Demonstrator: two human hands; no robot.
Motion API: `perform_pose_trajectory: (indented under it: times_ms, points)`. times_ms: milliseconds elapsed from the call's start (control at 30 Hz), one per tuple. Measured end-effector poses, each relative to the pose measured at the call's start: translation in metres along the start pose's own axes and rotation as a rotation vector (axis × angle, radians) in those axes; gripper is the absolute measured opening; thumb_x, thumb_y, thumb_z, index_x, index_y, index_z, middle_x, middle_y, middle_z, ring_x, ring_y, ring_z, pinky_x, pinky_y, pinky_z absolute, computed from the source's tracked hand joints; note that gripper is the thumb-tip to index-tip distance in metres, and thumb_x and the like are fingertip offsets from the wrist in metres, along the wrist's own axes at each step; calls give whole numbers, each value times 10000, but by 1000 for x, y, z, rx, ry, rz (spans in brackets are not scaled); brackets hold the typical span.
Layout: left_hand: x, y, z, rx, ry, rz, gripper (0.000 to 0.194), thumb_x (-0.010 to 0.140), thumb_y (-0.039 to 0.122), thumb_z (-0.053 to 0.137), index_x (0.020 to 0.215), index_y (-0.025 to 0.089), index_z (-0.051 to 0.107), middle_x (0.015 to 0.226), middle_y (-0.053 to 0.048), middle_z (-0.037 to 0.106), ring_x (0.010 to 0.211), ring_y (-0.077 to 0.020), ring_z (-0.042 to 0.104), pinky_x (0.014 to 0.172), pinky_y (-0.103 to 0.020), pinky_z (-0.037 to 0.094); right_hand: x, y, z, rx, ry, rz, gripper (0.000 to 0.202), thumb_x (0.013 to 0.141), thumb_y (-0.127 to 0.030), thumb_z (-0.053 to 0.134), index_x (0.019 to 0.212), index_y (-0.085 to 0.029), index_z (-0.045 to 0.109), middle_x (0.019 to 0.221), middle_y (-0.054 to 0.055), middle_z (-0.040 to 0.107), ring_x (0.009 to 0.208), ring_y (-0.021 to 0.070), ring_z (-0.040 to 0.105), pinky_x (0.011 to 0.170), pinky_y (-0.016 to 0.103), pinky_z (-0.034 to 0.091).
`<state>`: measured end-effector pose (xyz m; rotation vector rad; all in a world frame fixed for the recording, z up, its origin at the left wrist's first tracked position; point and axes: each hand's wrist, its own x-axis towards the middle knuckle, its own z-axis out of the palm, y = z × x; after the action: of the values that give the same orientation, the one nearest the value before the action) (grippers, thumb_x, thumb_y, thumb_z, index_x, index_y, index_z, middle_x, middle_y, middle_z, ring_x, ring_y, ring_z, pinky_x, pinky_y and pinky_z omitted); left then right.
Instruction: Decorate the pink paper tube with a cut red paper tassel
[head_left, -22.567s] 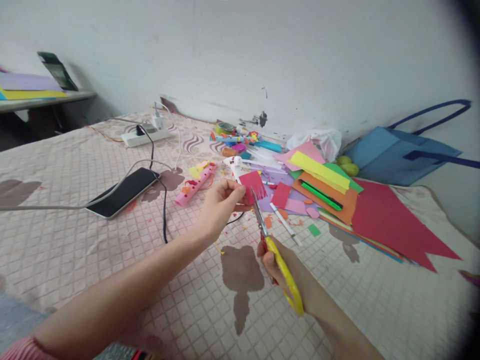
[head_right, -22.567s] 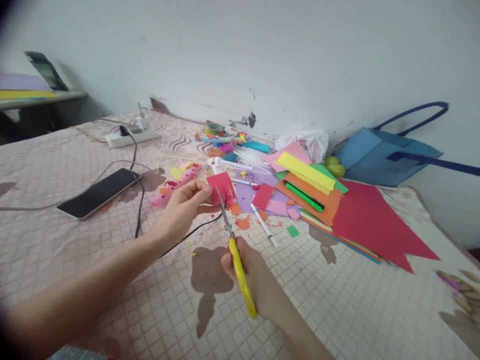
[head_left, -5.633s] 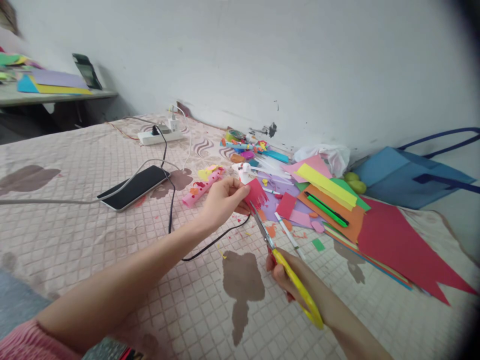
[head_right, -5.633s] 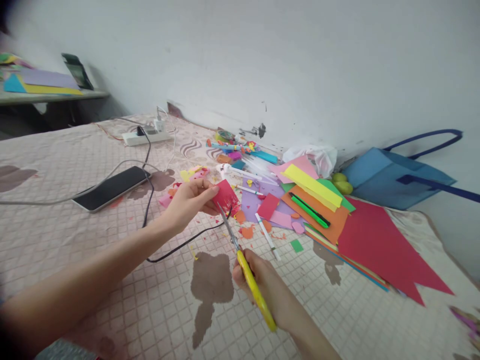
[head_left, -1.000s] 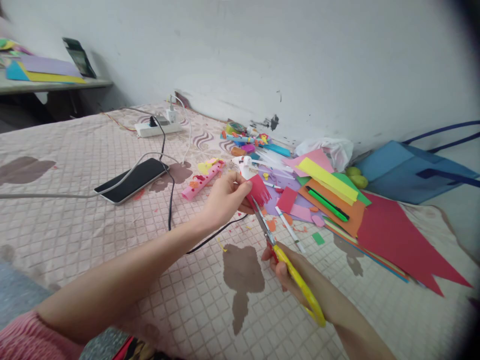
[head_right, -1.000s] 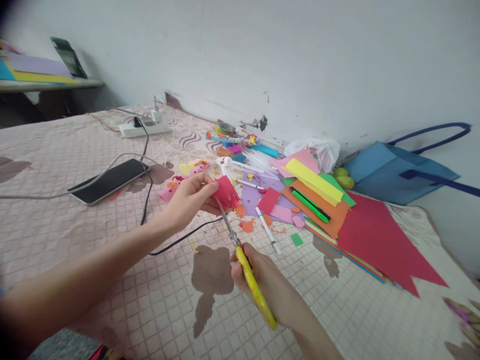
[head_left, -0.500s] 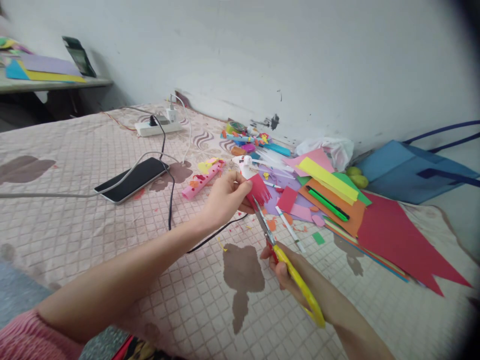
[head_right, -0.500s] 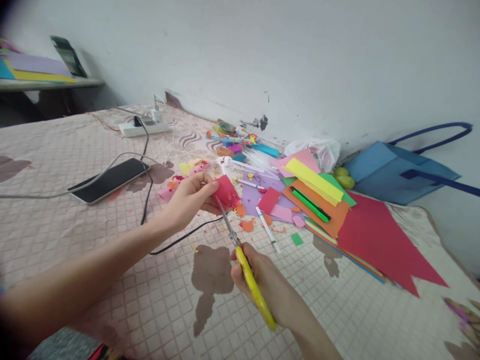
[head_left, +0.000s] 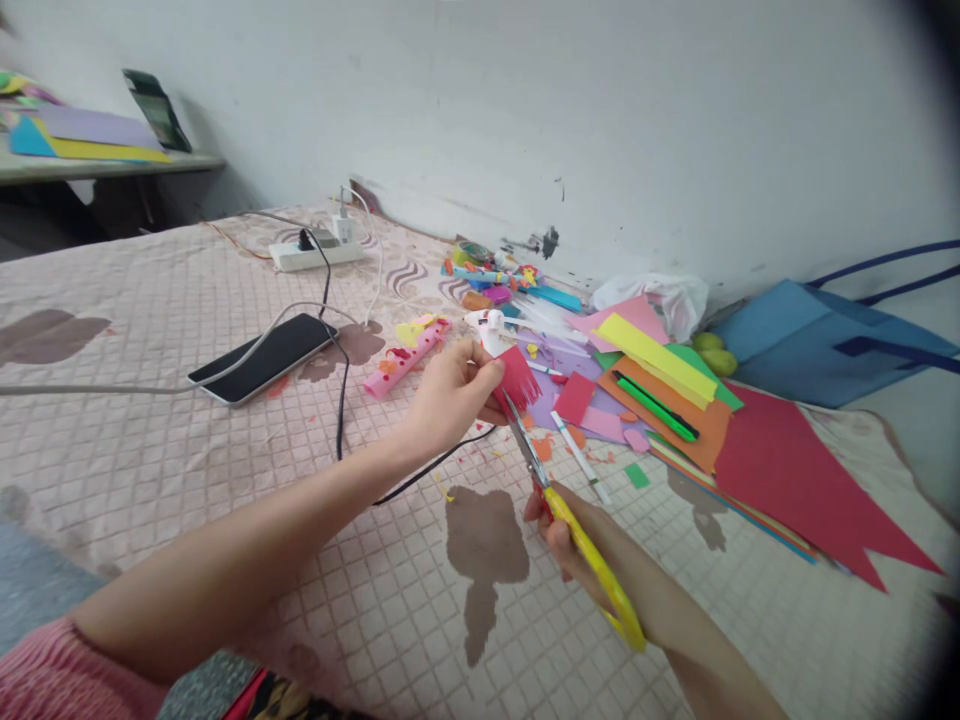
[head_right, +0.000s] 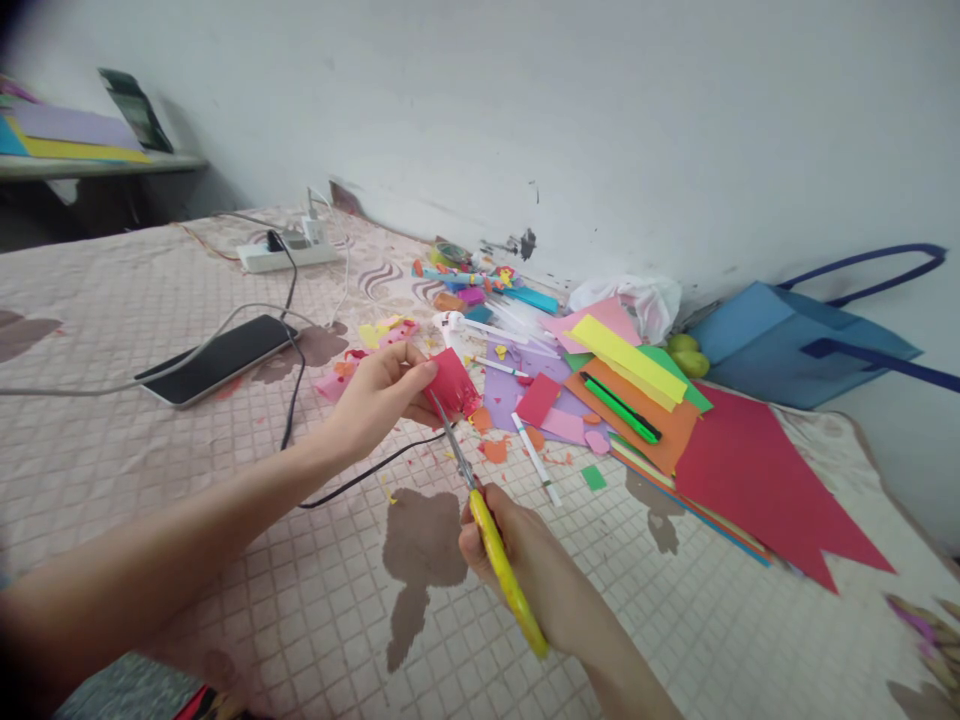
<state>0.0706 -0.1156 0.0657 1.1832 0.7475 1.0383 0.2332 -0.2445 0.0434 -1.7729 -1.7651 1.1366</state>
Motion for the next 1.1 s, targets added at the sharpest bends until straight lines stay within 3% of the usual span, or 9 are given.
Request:
perform_pose_trajectory:
  times_ms: [200,467,700,967,1100]
  points:
    - [0,0,0,-12,-4,-14,137,841,197,494,749,184,392,593,21,598,522,-162,668,480,-283,571,-4,3,-2,-10,-14,-26,559,855,-677,319,1063,-208,541,856,45,576,643,141,513,634,303,486]
    - [0,-1,0,-3,0,-5,133,832,198,503,752,184,397,598,16,602,522,-156,666,472,-268,566,-4,-7,-4,42,-16,-28,547,841,-683,349,999,-204,561,788,23,548,598,121,478,591,277,465]
    - [1,-3,0,-2,3,8,145,815,204,525,749,187,396,580,33,586,507,-146,658,465,-257,564,-3,1,-1,15,7,1,546,839,-675,368,1027,-201,565,729,5,535,579,124,469,560,272,441]
    - [1,-1,0,0,4,1,140,819,196,514,742,186,397,585,24,591,511,-152,662,465,-260,565,1,-8,2,157,32,84,523,764,-706,461,902,-211,557,697,-11,514,539,109,441,515,254,434]
    - [1,-1,0,19,13,13,137,829,182,497,731,182,401,576,26,583,507,-148,657,459,-263,566,6,-10,5,207,64,111,518,773,-721,416,795,-213,519,676,-16,496,509,98,424,479,239,410]
